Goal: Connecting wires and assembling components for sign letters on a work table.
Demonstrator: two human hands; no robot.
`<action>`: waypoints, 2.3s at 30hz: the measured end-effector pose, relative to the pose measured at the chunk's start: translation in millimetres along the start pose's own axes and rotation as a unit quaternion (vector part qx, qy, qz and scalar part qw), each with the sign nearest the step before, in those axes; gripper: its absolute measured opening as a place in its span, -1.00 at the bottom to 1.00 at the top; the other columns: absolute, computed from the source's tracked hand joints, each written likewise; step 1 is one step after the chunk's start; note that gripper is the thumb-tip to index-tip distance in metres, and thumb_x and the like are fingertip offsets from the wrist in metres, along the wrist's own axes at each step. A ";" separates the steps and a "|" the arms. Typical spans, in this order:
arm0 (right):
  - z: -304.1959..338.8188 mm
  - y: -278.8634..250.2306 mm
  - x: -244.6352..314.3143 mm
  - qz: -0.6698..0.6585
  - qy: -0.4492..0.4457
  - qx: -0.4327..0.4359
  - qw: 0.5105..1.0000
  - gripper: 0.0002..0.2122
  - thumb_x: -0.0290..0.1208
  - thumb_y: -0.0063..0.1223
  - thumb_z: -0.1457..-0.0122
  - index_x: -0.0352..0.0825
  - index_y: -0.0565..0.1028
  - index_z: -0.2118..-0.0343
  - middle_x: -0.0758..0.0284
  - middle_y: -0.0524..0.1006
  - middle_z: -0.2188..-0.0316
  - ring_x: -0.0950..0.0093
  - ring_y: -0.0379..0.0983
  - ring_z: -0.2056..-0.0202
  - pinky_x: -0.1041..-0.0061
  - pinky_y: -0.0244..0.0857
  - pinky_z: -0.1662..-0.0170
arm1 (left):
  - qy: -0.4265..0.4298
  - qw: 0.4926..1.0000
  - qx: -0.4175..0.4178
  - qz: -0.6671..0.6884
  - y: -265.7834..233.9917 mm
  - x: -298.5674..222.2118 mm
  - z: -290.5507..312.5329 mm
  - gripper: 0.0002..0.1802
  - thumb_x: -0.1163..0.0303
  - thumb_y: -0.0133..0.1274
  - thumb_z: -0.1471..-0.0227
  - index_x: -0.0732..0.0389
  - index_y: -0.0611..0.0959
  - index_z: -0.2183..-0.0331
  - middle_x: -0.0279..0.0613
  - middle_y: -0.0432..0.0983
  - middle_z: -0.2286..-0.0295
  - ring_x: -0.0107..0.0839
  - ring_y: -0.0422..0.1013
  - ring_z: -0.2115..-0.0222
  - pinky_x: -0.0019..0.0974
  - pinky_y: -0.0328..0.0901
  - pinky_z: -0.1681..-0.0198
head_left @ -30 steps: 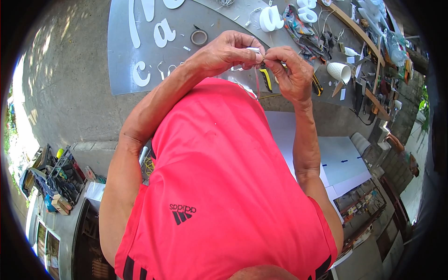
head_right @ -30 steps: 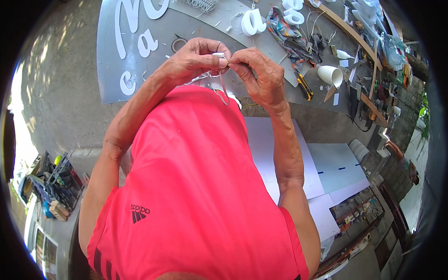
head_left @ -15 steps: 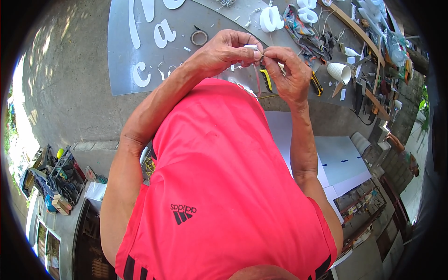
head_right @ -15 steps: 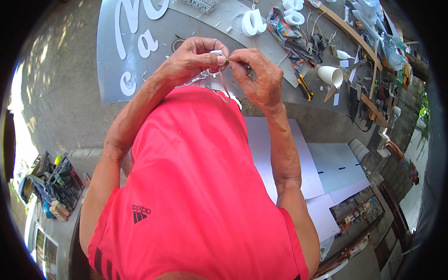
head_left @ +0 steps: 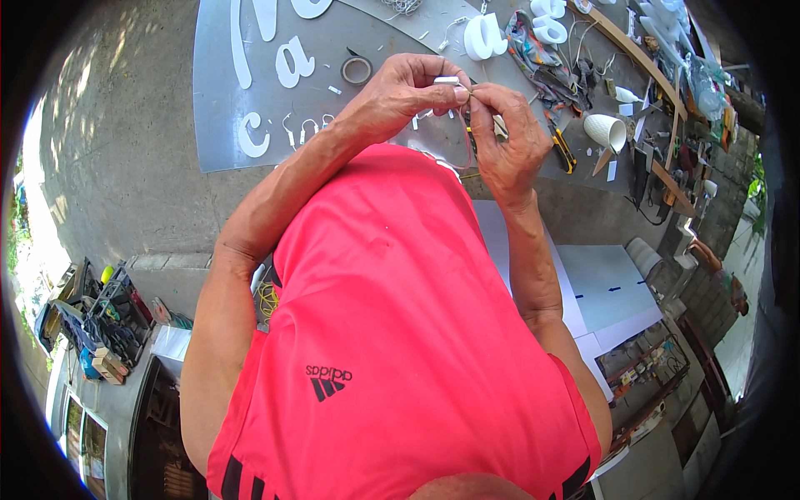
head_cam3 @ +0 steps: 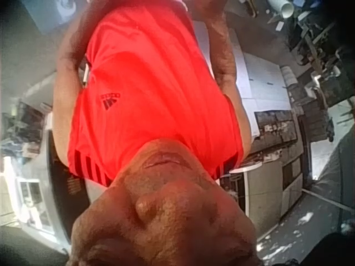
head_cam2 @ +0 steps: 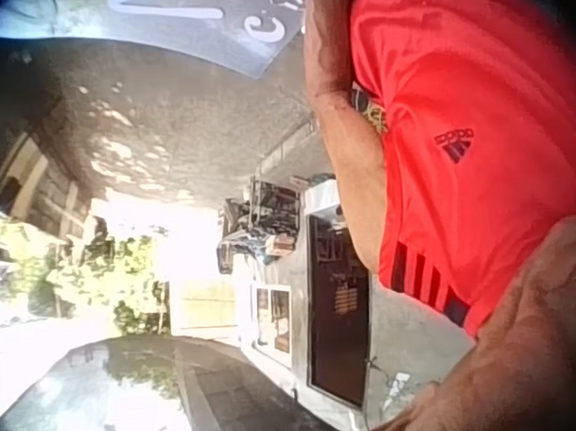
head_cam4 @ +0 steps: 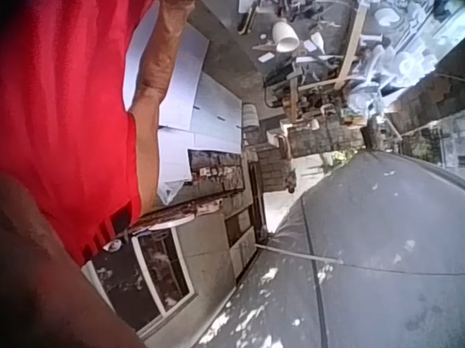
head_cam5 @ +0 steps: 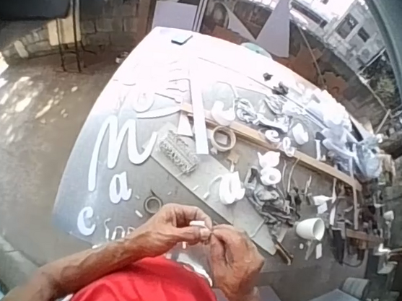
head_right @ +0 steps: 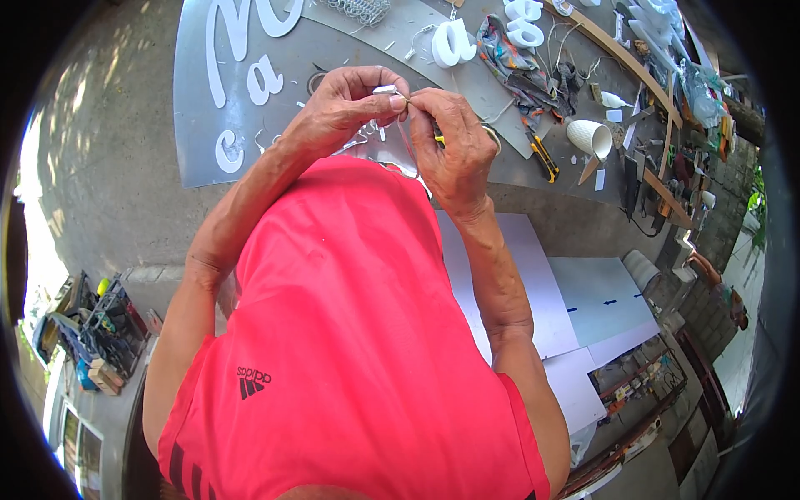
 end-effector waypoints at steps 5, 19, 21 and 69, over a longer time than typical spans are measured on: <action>3.0 6.9 13.8 0.030 0.002 -0.029 0.999 -0.82 -0.67 0.15 -0.16 -0.39 0.54 0.17 0.19 0.62 0.22 0.30 0.60 0.20 0.37 0.48 0.18 | 0.036 0.999 -0.025 0.007 5.9 -8.2 2.7 -0.79 0.37 0.21 -0.18 0.31 0.67 0.22 -0.36 0.54 0.42 -0.64 0.36 0.40 -0.50 0.29 0.28; 8.6 22.2 -6.8 -0.211 0.299 -0.049 0.930 -0.77 -0.58 0.19 -0.20 -0.43 0.53 0.08 0.18 0.65 0.20 0.50 0.61 0.19 0.49 0.50 0.11 | -0.022 0.990 -0.127 0.061 -4.5 1.8 0.4 -0.77 0.38 0.28 -0.11 0.27 0.74 0.20 -0.26 0.65 0.33 -0.57 0.51 0.37 -0.48 0.43 0.27; 7.9 23.5 -8.9 -0.194 0.293 -0.036 0.936 -0.75 -0.57 0.21 -0.18 -0.43 0.53 0.07 0.20 0.66 0.23 0.50 0.62 0.21 0.49 0.50 0.12 | -0.034 0.990 -0.119 0.070 -10.1 4.8 1.9 -0.72 0.34 0.30 -0.09 0.30 0.74 0.19 -0.22 0.66 0.33 -0.53 0.53 0.34 -0.44 0.44 0.25; 53.1 91.1 -125.2 0.214 -0.006 0.117 0.970 -0.92 -0.44 0.22 -0.09 -0.25 0.58 0.35 0.33 0.49 0.41 0.31 0.42 0.23 0.28 0.24 0.12 | 0.043 0.634 -0.281 -0.719 -111.2 70.3 12.0 -0.38 0.00 0.35 0.09 0.34 0.52 0.24 0.05 0.40 0.26 -0.04 0.37 0.19 -0.07 0.31 0.14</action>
Point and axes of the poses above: each hand's wrist, its own z-axis away from the middle knuckle, its own y-axis out of the palm, x = y × z, the point moved 2 cm from there along -z, towards the middle knuckle
